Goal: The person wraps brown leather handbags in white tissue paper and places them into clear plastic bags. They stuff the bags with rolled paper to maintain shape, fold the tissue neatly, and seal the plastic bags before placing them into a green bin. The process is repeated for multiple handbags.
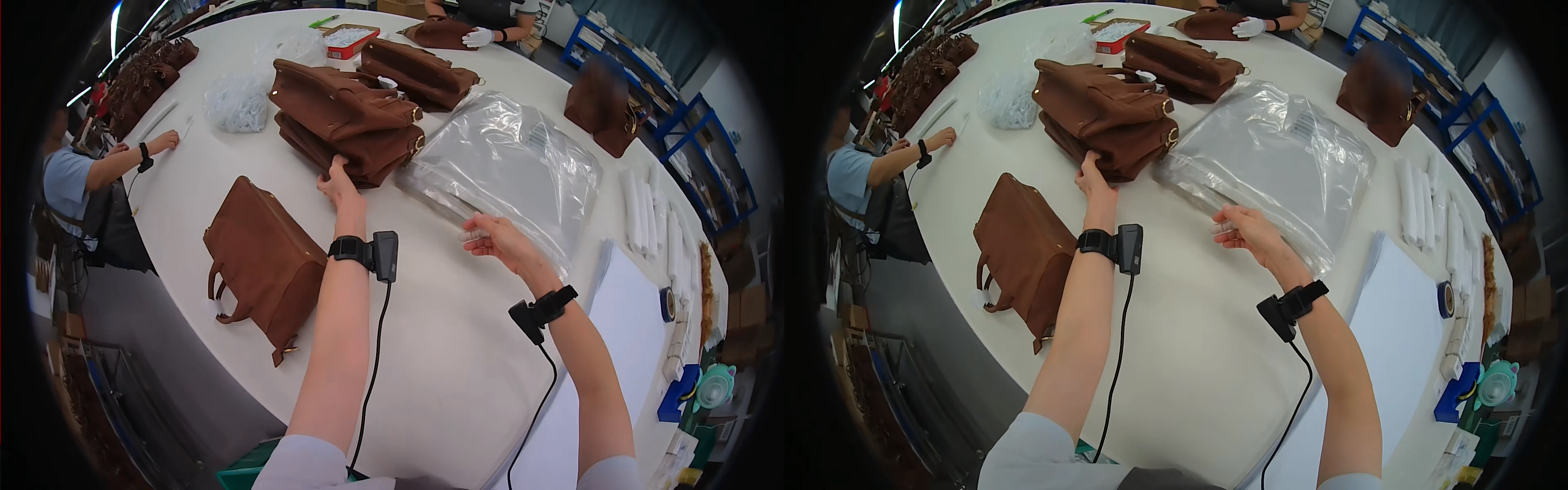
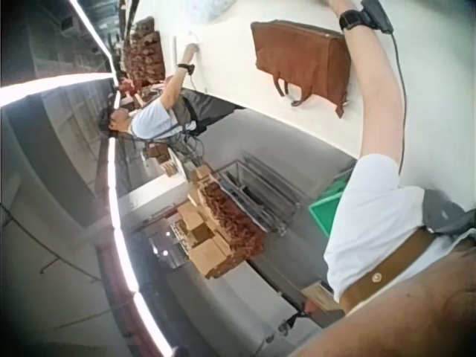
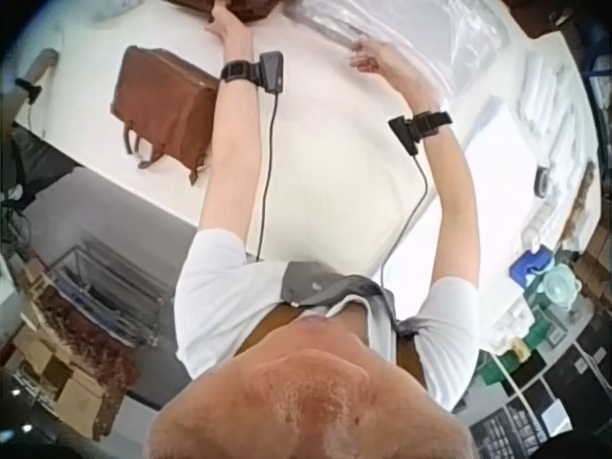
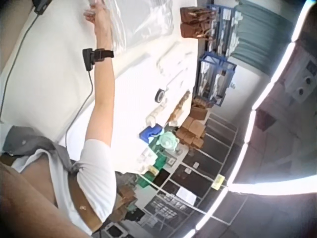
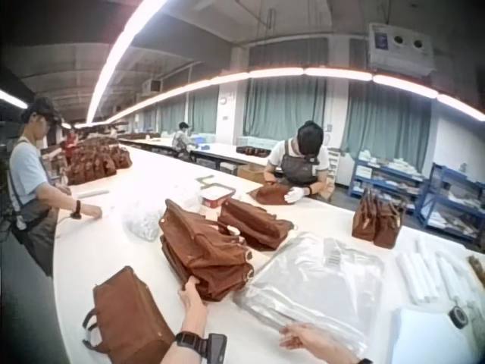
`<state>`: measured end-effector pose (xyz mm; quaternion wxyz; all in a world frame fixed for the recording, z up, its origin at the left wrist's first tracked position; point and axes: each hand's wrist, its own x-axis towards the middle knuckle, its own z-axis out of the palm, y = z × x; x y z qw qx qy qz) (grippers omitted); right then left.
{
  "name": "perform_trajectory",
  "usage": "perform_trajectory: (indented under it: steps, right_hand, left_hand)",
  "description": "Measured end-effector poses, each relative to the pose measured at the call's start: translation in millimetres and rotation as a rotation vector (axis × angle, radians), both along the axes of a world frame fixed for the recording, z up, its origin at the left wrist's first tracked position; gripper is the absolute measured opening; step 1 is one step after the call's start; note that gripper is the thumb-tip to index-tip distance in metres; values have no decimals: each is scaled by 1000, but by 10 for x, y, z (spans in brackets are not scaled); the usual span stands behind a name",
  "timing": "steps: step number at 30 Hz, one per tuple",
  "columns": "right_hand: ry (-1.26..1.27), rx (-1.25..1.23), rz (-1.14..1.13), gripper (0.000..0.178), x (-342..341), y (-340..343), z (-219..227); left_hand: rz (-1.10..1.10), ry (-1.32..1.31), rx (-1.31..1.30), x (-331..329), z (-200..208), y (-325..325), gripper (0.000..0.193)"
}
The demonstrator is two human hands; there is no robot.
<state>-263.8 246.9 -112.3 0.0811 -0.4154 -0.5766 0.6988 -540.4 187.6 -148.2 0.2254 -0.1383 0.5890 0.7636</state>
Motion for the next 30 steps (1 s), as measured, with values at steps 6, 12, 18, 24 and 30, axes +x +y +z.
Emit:
perform_trajectory:
  steps: [6,12,18,24,30]
  right_hand:
    - [69,-74,-50,36,-82,-247,-43]
    - [68,-84,-101,39,-182,-447,-130]
    - [90,-114,-152,48,-86,-719,-287]
    - [87,-135,-212,50,331,-950,-410]
    - [111,-140,-331,45,874,-1161,-516]
  left_hand:
    - [101,-42,376,-99,-288,-442,85]
    - [-195,-111,155,370,-227,-700,74]
    - [-221,-24,202,839,-189,-1141,35]
    - [-322,-26,243,1132,-160,-1564,46]
    - [-590,12,206,1439,-224,-2243,40]
